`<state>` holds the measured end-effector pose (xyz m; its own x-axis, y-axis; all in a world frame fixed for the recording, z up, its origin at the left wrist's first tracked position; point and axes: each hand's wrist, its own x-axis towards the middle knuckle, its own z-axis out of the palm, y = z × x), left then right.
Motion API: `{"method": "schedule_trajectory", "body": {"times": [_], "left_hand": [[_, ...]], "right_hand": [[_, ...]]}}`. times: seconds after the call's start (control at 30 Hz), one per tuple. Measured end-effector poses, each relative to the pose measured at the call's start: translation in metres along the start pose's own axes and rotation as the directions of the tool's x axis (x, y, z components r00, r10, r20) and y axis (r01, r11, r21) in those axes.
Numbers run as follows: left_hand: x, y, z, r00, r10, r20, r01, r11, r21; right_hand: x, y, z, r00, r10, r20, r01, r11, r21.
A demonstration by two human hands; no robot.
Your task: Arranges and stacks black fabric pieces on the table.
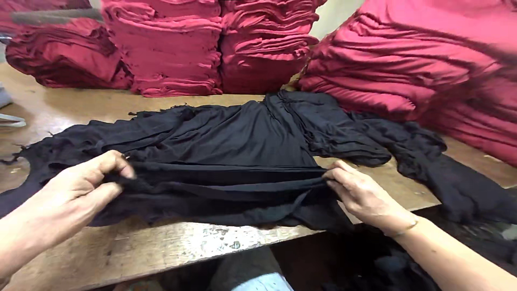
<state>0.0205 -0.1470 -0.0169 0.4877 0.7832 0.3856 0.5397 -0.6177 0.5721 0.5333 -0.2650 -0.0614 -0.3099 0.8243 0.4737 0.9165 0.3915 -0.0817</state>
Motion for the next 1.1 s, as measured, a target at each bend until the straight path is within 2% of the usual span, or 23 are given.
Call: {"method": "schedule_trajectory", "body": {"times": [0.07, 0.13, 0.23, 0.3, 0.37, 0.4, 0.47, 0.5, 0.53, 0.6, 0.63, 0.7, 0.8, 0.9, 0.93, 1.0, 1.03, 1.1], "left_hand": [[0.006, -0.011, -0.002, 0.991, 0.107, 0.074, -0.112, 0.992, 0.065], [0.011, -0.026, 0.0, 0.982, 0.182, 0.057, -0.185, 0.981, 0.061], [0.019, -0.033, -0.004, 0.996, 0.082, 0.038, -0.083, 0.996, 0.021], [0.025, -0.03, -0.007, 0.998, -0.019, 0.061, 0.017, 0.999, 0.04], [0.028, -0.03, -0.008, 0.991, -0.084, 0.101, 0.087, 0.996, -0.025], [0.03, -0.031, -0.009, 0.988, -0.092, 0.123, 0.102, 0.992, -0.078], [0.034, -0.027, -0.016, 0.981, -0.091, 0.173, 0.114, 0.985, -0.128], [0.038, -0.027, -0.02, 0.984, -0.041, 0.171, 0.061, 0.992, -0.112], [0.044, -0.033, -0.023, 0.985, 0.072, 0.156, -0.061, 0.996, -0.069], [0.058, -0.039, -0.029, 0.945, 0.29, 0.154, -0.293, 0.956, -0.003], [0.065, -0.039, -0.031, 0.916, 0.361, 0.175, -0.364, 0.931, -0.012], [0.074, -0.037, -0.034, 0.895, 0.389, 0.218, -0.411, 0.909, 0.066], [0.081, -0.043, -0.034, 0.911, 0.34, 0.232, -0.402, 0.857, 0.324], [0.08, -0.039, -0.03, 0.939, 0.326, 0.11, -0.332, 0.769, 0.547], [0.074, -0.032, -0.027, 0.959, 0.28, 0.047, -0.252, 0.763, 0.595], [0.047, -0.009, -0.013, 0.993, 0.117, -0.03, -0.076, 0.799, 0.597], [0.031, 0.002, -0.005, 1.0, 0.019, -0.01, -0.011, 0.827, 0.563], [-0.001, 0.015, 0.005, 0.966, -0.236, 0.102, 0.171, 0.887, 0.428]], "right_hand": [[0.013, -0.001, 0.01, 0.999, -0.004, -0.045, 0.001, 0.997, -0.078], [0.023, 0.002, 0.019, 0.998, -0.029, -0.047, 0.024, 0.992, -0.121], [0.036, 0.007, 0.023, 1.0, -0.018, -0.005, 0.018, 1.0, -0.006], [0.042, 0.009, 0.016, 1.0, 0.012, 0.019, -0.013, 0.997, 0.082], [0.047, 0.008, 0.004, 1.0, 0.016, 0.026, -0.02, 0.99, 0.137], [0.05, 0.005, -0.006, 1.0, 0.005, 0.024, -0.008, 0.989, 0.148], [0.053, 0.007, -0.017, 0.997, -0.052, 0.057, 0.049, 0.997, 0.052], [0.055, 0.007, -0.023, 0.992, -0.066, 0.111, 0.065, 0.998, 0.014], [0.058, 0.008, -0.027, 0.983, -0.07, 0.168, 0.073, 0.997, -0.012], [0.059, 0.02, -0.019, 0.979, -0.109, 0.17, 0.121, 0.991, -0.062], [0.061, 0.023, -0.018, 0.98, -0.092, 0.177, 0.096, 0.995, -0.012], [0.068, 0.026, -0.024, 0.983, -0.017, 0.184, -0.009, 0.991, 0.136], [0.076, 0.032, -0.033, 0.993, 0.113, 0.045, -0.121, 0.943, 0.31], [0.082, 0.024, -0.038, 0.991, 0.072, -0.109, -0.018, 0.902, 0.432], [0.08, 0.017, -0.039, 0.995, 0.0, -0.103, 0.042, 0.909, 0.414], [0.064, -0.001, -0.036, 0.992, -0.124, 0.018, 0.116, 0.964, 0.241], [0.051, -0.008, -0.032, 0.98, -0.173, 0.1, 0.155, 0.974, 0.167], [0.023, -0.016, -0.02, 0.953, -0.217, 0.213, 0.201, 0.975, 0.096]]}}
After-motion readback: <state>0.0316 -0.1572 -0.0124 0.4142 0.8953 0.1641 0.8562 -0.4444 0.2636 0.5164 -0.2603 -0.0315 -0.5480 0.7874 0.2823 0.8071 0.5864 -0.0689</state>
